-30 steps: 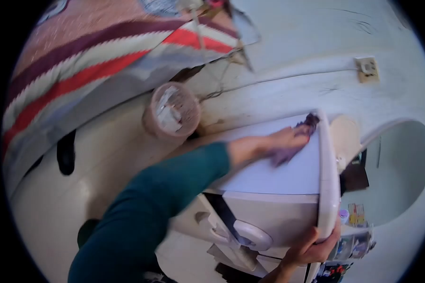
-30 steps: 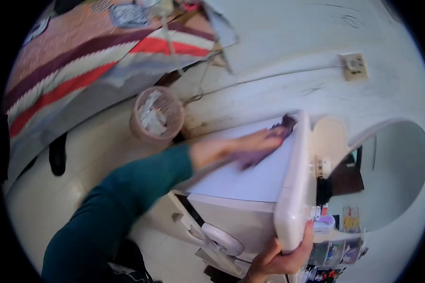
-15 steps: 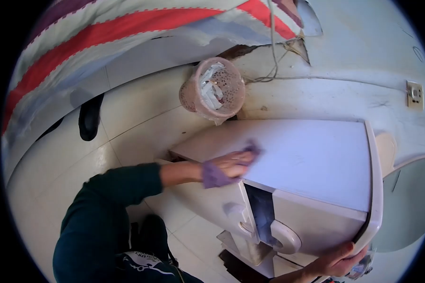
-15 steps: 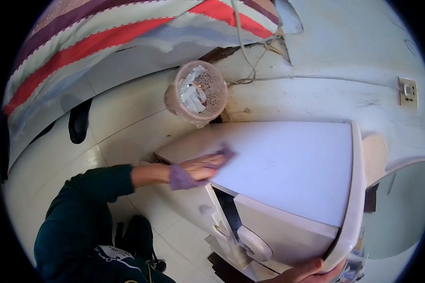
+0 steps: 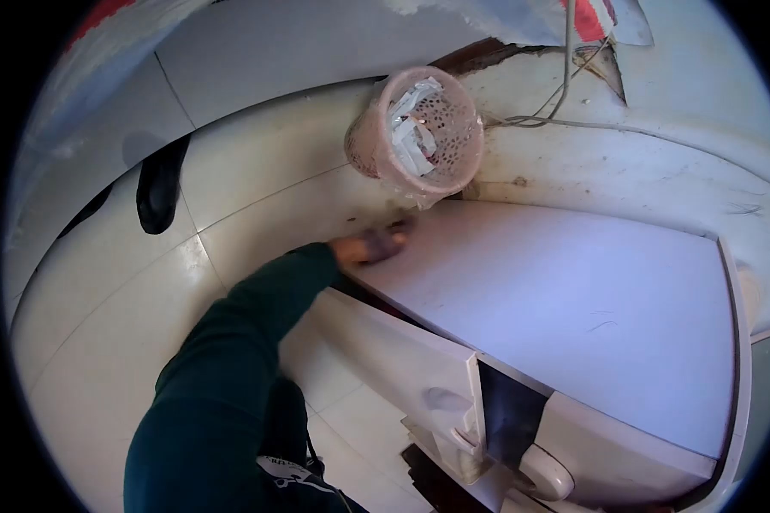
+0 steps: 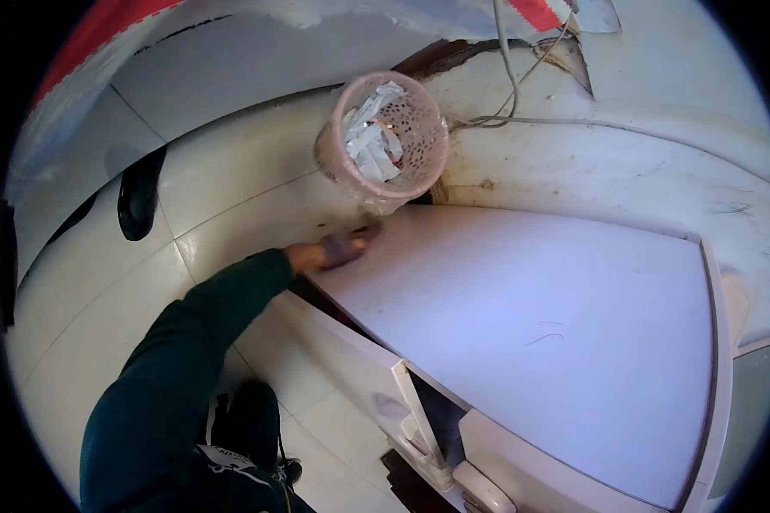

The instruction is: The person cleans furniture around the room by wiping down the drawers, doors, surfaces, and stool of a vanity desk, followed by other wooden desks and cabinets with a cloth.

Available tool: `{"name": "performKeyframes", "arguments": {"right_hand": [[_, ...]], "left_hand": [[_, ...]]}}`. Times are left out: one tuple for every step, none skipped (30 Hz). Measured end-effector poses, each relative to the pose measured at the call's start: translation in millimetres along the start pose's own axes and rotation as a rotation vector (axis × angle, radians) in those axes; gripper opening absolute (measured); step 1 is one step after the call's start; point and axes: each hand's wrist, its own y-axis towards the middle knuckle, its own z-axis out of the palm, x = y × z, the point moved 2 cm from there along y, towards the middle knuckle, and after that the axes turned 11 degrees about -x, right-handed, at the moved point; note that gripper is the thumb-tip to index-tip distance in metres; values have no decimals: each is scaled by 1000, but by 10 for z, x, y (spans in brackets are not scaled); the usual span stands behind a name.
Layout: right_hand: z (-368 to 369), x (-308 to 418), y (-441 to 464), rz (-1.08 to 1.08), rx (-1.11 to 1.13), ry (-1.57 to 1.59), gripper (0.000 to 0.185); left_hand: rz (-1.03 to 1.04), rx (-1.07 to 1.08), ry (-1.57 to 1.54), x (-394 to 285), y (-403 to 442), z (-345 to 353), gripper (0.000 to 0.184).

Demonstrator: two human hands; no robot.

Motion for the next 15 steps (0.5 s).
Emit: {"name": "performKeyframes", "arguments": {"right_hand": [[4, 7, -4, 2, -23, 6, 69], [9, 20, -7, 6, -46, 15, 69], [10, 44, -3, 8, -40, 20, 69], [6, 66, 7, 6, -38, 24, 68], [5, 78, 4, 7, -39, 28, 68], [9, 72, 2, 10, -38, 29, 68], [20, 50, 5, 18, -34, 44, 68], [22, 26, 14, 24, -26, 56, 69], [13, 16, 22, 21, -22, 49, 69], [17, 15, 29, 0, -20, 32, 70], [8, 12, 40, -22, -15, 13, 70], [9, -18, 33, -24, -11, 5, 70], [23, -70, 19, 13, -11, 17, 71], [17, -110, 13, 48, -8, 29, 71], [31, -86, 17, 41, -4, 25, 71]], "left_hand": [[-43, -33, 11, 274, -193, 27, 33], [-134, 54, 132, 355, -342, -58, 33], [-227, 143, 252, 396, -475, -138, 34], [-231, 144, 256, 564, -506, -57, 34], [-189, 104, 222, 812, -449, 114, 32], [-148, 67, 186, 940, -422, 210, 31], [-95, 132, 99, 641, -403, 159, 28], [-42, 203, 8, 146, -361, 78, 26], [508, -11, 26, -284, -352, 25, 20], [419, 208, -39, -935, -367, -217, 45], [428, 214, -228, -1426, -490, -423, 49], [441, 230, -413, -1925, -615, -637, 54], [608, 80, -411, -2109, -740, -632, 55], [605, 86, -420, -2042, -718, -594, 55], [589, 82, -427, -1871, -644, -540, 55]]}}
